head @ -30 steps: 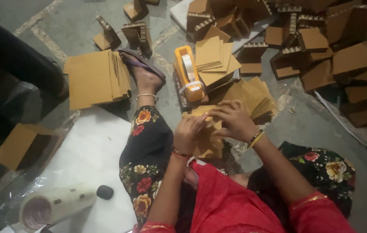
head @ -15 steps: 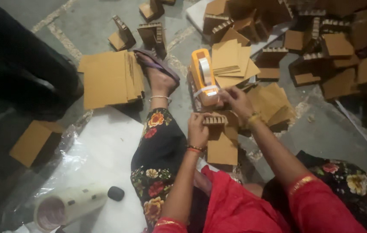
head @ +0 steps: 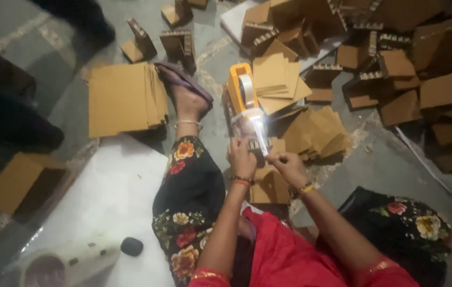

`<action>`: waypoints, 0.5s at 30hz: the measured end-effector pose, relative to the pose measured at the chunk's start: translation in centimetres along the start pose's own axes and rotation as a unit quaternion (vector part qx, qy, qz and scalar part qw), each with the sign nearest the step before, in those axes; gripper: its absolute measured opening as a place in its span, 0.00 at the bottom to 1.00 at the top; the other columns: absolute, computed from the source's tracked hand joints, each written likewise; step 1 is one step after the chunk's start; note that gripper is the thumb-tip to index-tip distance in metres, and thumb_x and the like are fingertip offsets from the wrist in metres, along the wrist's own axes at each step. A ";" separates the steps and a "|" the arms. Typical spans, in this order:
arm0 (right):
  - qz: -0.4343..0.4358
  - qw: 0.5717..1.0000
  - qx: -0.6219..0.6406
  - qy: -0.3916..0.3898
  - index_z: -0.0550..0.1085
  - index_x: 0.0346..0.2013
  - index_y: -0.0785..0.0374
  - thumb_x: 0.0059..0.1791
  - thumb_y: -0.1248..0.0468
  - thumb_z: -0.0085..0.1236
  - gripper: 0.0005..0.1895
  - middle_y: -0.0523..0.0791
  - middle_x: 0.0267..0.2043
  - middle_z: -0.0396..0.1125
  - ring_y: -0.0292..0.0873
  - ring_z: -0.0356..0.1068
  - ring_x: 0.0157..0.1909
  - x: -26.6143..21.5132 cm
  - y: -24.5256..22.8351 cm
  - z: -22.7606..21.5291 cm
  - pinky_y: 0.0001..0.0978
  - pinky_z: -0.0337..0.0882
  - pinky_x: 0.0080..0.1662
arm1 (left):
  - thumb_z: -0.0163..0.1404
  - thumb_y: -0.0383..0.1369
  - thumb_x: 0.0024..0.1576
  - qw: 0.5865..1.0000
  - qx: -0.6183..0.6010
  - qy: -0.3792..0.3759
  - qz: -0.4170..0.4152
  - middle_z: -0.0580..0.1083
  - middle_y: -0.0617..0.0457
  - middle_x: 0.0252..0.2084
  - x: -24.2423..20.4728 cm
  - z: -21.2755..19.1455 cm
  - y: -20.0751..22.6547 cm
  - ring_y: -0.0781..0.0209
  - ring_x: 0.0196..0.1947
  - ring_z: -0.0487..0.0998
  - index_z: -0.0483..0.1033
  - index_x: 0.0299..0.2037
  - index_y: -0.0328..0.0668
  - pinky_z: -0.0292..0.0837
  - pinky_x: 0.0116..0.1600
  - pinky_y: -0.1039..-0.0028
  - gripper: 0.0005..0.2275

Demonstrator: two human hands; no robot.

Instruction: The person sits on the floor and assembles small cardboard boxes by folding the flaps and securing them with tape. They repeatedly pick up flat cardboard pieces, fold them into box shapes, and use a tape dispenser to seal the edges.

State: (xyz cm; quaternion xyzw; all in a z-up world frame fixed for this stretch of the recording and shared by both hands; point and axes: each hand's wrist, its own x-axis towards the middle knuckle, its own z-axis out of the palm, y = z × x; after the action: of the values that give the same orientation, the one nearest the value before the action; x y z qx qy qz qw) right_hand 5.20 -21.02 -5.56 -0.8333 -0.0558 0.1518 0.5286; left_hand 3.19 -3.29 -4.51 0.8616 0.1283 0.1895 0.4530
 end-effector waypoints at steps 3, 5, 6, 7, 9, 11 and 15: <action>0.063 0.981 -0.181 0.042 0.81 0.33 0.66 0.54 0.50 0.62 0.20 0.49 0.25 0.72 0.34 0.65 0.27 1.7 2.8 0.9 0.32 0.65 0.33 | 0.47 0.17 0.45 0.999 -0.022 -0.004 0.029 0.70 0.47 0.45 -0.7 -0.2 -0.2 0.43 0.50 0.70 0.80 0.45 0.51 0.68 0.56 0.56 0.21; 0.006 0.945 -0.316 0.082 0.80 0.34 0.64 0.50 0.50 0.64 0.18 0.51 0.29 0.72 0.39 0.68 0.30 3.7 2.5 0.2 0.35 0.67 0.36 | 0.47 0.17 0.43 0.999 -0.035 -0.003 0.041 0.69 0.46 0.44 -0.1 -0.5 0.2 0.42 0.49 0.70 0.80 0.45 0.50 0.68 0.56 0.56 0.21; -0.069 0.926 -0.359 0.095 0.80 0.33 0.63 0.44 0.51 0.69 0.17 0.51 0.33 0.73 0.42 0.70 0.33 3.6 2.3 -0.6 0.37 0.67 0.37 | 0.48 0.16 0.43 0.999 -0.036 -0.008 0.036 0.69 0.46 0.44 -0.2 -0.7 0.3 0.42 0.49 0.70 0.80 0.45 0.50 0.68 0.56 0.56 0.21; -0.144 0.899 -0.400 0.107 0.80 0.32 0.61 0.38 0.51 0.73 0.19 0.50 0.37 0.74 0.45 0.72 0.36 3.6 1.9 -1.1 0.38 0.68 0.39 | 0.48 0.16 0.43 0.999 -0.037 -0.013 0.031 0.69 0.46 0.43 -0.3 -0.8 0.4 0.42 0.48 0.70 0.80 0.45 0.50 0.68 0.57 0.56 0.22; -0.262 0.902 -0.327 0.107 0.79 0.41 0.66 0.35 0.54 0.73 0.26 0.51 0.42 0.73 0.45 0.72 0.41 4.1 0.9 -1.5 0.38 0.69 0.42 | 0.48 0.16 0.42 0.999 -0.031 -0.007 0.038 0.69 0.45 0.43 -0.4 -1.0 0.5 0.41 0.48 0.69 0.80 0.44 0.49 0.67 0.56 0.55 0.22; -0.239 0.954 -0.175 0.045 0.77 0.46 0.65 0.38 0.55 0.69 0.25 0.48 0.44 0.73 0.40 0.72 0.43 5.6 -0.5 -1.4 0.34 0.71 0.44 | 0.47 0.16 0.42 0.999 -0.029 0.005 0.045 0.69 0.45 0.44 -0.1 -0.9 0.7 0.40 0.48 0.69 0.81 0.44 0.49 0.67 0.56 0.55 0.22; 0.021 0.992 0.035 -0.116 0.80 0.44 0.59 0.48 0.54 0.62 0.16 0.39 0.39 0.75 0.31 0.72 0.41 9.4 -3.8 -0.8 0.24 0.72 0.43 | 0.48 0.17 0.44 0.999 -0.023 0.010 0.044 0.69 0.46 0.44 -0.7 -0.4 0.6 0.41 0.49 0.69 0.80 0.44 0.49 0.66 0.57 0.55 0.20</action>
State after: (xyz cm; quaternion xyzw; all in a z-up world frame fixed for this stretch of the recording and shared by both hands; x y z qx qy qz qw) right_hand 14.60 -17.64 -3.63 -0.7922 -0.0944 0.2604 0.5438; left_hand 2.41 -3.56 -3.98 0.8540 0.0902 0.2207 0.4625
